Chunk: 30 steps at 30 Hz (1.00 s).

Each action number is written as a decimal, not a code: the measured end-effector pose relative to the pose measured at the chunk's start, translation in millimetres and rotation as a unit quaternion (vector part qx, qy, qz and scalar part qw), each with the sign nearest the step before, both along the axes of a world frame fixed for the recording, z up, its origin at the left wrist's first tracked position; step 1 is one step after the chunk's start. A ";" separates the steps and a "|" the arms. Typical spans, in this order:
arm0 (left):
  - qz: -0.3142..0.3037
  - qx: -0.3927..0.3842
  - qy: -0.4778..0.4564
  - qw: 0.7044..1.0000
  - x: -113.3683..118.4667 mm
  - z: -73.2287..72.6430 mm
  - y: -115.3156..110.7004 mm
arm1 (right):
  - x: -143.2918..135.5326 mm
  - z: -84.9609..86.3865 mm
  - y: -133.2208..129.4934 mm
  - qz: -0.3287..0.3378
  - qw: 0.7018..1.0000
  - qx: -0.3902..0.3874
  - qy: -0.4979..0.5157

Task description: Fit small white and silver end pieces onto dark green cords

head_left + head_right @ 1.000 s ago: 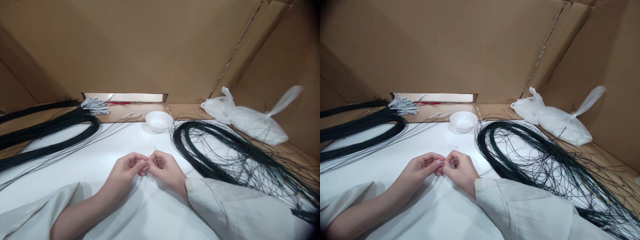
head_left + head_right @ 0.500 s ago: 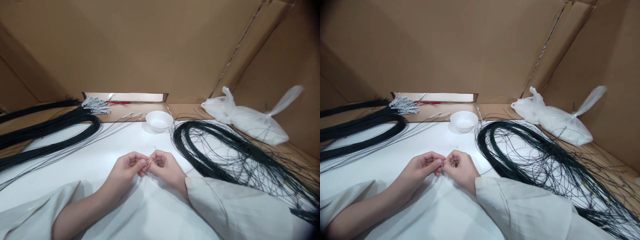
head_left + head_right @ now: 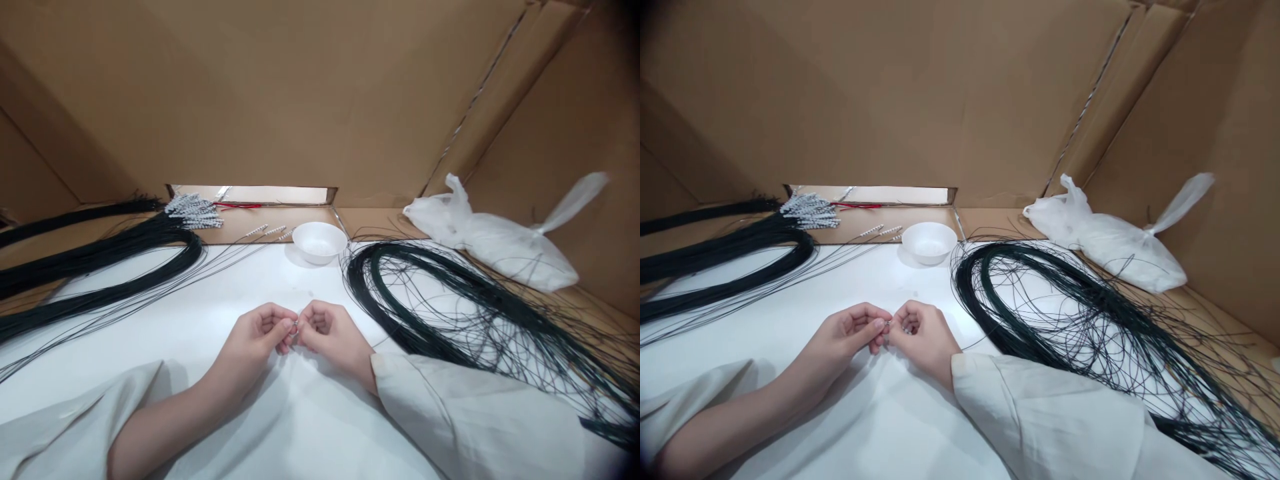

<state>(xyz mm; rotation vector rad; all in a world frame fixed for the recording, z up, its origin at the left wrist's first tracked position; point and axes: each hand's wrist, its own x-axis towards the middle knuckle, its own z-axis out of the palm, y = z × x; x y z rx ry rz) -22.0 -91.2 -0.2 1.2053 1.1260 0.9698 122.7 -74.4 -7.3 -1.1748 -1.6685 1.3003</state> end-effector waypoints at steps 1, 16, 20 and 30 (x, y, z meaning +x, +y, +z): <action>0.000 0.005 0.003 1.000 0.2 -0.3 -0.4 | -0.2 0.1 -0.1 0.001 1.000 0.002 -0.001; 0.018 0.131 0.173 0.976 -1.8 6.6 -1.2 | 2.2 -1.4 -5.9 -0.021 0.999 0.034 -0.019; 0.018 0.177 0.227 0.957 -0.2 7.8 -3.0 | 1.9 1.9 -4.8 -0.010 0.999 0.025 -0.018; -0.008 0.220 0.266 0.939 1.4 1.8 2.9 | 2.4 -0.7 3.4 -0.009 0.997 -0.060 0.046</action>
